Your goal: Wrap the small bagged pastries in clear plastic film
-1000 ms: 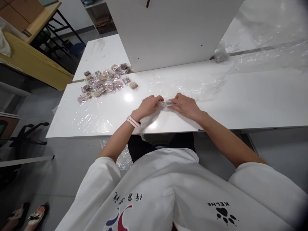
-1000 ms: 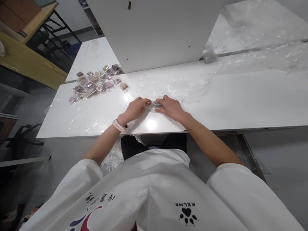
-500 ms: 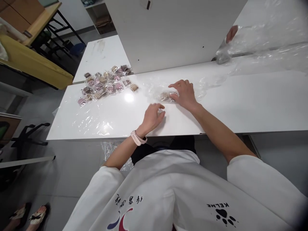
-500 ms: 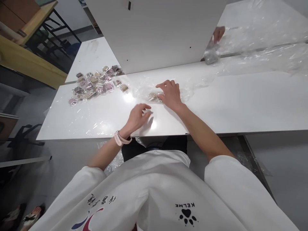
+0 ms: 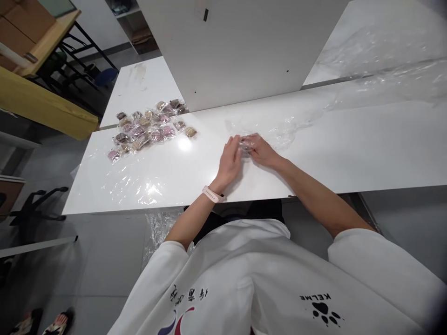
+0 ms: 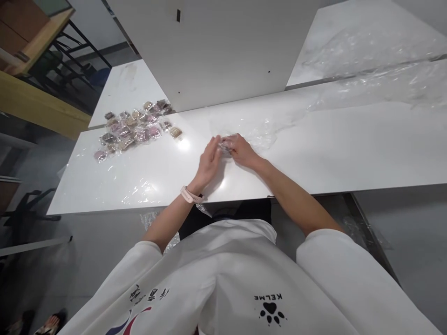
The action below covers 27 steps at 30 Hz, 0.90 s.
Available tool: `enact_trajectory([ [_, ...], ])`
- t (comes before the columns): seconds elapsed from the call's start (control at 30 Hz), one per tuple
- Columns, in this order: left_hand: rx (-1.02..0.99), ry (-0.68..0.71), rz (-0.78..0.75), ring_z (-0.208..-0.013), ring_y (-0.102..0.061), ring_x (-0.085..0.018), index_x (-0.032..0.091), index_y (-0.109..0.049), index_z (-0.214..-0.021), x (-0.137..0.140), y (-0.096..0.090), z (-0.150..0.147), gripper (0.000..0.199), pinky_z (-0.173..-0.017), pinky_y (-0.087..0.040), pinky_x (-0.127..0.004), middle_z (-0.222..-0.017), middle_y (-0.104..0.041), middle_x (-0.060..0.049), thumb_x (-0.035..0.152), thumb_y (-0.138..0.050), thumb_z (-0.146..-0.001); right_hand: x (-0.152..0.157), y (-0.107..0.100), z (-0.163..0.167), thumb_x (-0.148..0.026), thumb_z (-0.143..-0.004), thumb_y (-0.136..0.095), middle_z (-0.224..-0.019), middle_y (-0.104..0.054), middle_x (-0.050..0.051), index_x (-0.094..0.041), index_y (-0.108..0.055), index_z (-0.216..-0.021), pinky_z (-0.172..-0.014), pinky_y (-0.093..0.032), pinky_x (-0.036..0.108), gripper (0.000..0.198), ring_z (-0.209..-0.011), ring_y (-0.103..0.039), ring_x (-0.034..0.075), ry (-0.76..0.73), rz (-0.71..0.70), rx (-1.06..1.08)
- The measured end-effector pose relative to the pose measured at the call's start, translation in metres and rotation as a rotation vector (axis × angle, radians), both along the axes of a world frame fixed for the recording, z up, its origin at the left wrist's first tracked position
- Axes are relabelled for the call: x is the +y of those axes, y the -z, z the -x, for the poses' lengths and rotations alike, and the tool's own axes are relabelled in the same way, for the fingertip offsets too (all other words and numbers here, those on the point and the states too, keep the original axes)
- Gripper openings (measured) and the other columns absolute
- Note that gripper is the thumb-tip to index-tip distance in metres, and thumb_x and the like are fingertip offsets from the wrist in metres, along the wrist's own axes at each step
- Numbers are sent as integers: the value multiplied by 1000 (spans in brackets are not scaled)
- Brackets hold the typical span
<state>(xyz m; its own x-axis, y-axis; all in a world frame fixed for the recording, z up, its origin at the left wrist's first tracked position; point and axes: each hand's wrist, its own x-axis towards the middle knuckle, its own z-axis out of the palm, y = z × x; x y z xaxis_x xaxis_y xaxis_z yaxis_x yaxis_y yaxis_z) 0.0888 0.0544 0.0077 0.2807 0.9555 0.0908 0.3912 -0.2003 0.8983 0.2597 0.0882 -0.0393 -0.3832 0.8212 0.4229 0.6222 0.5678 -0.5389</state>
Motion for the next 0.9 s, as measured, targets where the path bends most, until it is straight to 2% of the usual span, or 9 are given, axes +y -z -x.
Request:
enact_trajectory([
  [0.1, 485, 181, -262, -158, -20, -20, 21, -38, -155, -1, 12, -11, 58, -131, -10, -48, -165, -36, -8, 12, -31, -99, -26, -4, 0, -36, -103, -36, -123, -71, 7, -27, -73, -115, -102, -47, 45, 40, -116, -60, 26, 148, -24, 72],
  [0.17, 666, 227, -347, -158, -20, -20, 19, -35, -157, 1, 16, -12, 61, -131, -8, -48, -166, -34, -8, 9, -28, -98, -56, -7, -11, -34, -101, -39, -116, -71, 8, -26, -73, -110, -100, -47, 47, 36, -113, -60, 27, 462, -53, 84],
  [0.27, 751, 236, -385, -158, -19, -21, 18, -34, -157, 1, 18, -11, 60, -131, -6, -49, -167, -32, -9, 10, -29, -98, -103, -11, -41, -42, -99, -45, -101, -68, 13, -21, -72, -96, -98, -42, 56, 35, -106, -57, 32, 1016, -36, 13],
  [0.33, 711, 236, -389, -158, -21, -22, 20, -36, -156, 1, 18, -11, 59, -131, -6, -50, -165, -35, -9, 11, -31, -99, -117, -14, -58, -52, -96, -50, -99, -66, 15, -19, -71, -91, -98, -38, 62, 39, -106, -55, 35, 1151, 37, -44],
  [0.43, 586, 242, -379, -156, -25, -26, 19, -42, -152, 1, 17, -13, 56, -131, -3, -55, -162, -41, -12, 11, -34, -98, -102, -23, -59, -55, -93, -51, -105, -65, 14, -20, -69, -94, -97, -42, 57, 39, -107, -56, 33, 974, 110, 74],
  [0.57, 446, 238, -316, -155, -28, -30, 20, -50, -146, 4, 17, -16, 52, -129, -4, -60, -157, -47, -14, 9, -41, -95, -50, -40, -19, -47, -99, -42, -114, -65, 10, -25, -64, -101, -93, -50, 43, 31, -107, -60, 25, 579, 68, 298],
  [0.67, 406, 255, -288, -152, -32, -32, 20, -55, -138, 7, 17, -16, 47, -129, -6, -59, -149, -54, -14, 8, -46, -93, -23, -43, 10, -50, -100, -42, -111, -68, 9, -25, -63, -97, -96, -49, 43, 33, -107, -61, 25, 264, 107, 212],
  [0.73, 391, 275, -281, -149, -37, -32, 18, -60, -129, 10, 17, -13, 39, -129, -8, -59, -142, -58, -15, 10, -48, -93, -17, -39, 16, -53, -101, -40, -109, -69, 10, -24, -64, -98, -98, -48, 45, 38, -106, -62, 25, 159, 137, 166],
  [0.9, 268, 363, -293, -139, -46, -26, 22, -59, -121, 14, 11, 10, 30, -121, -33, -51, -134, -61, -12, 12, -48, -95, -28, -26, -7, -67, -94, -51, -146, -56, 11, -28, -54, -140, -112, -38, 55, 61, -133, -52, 32, -22, 198, 50],
])
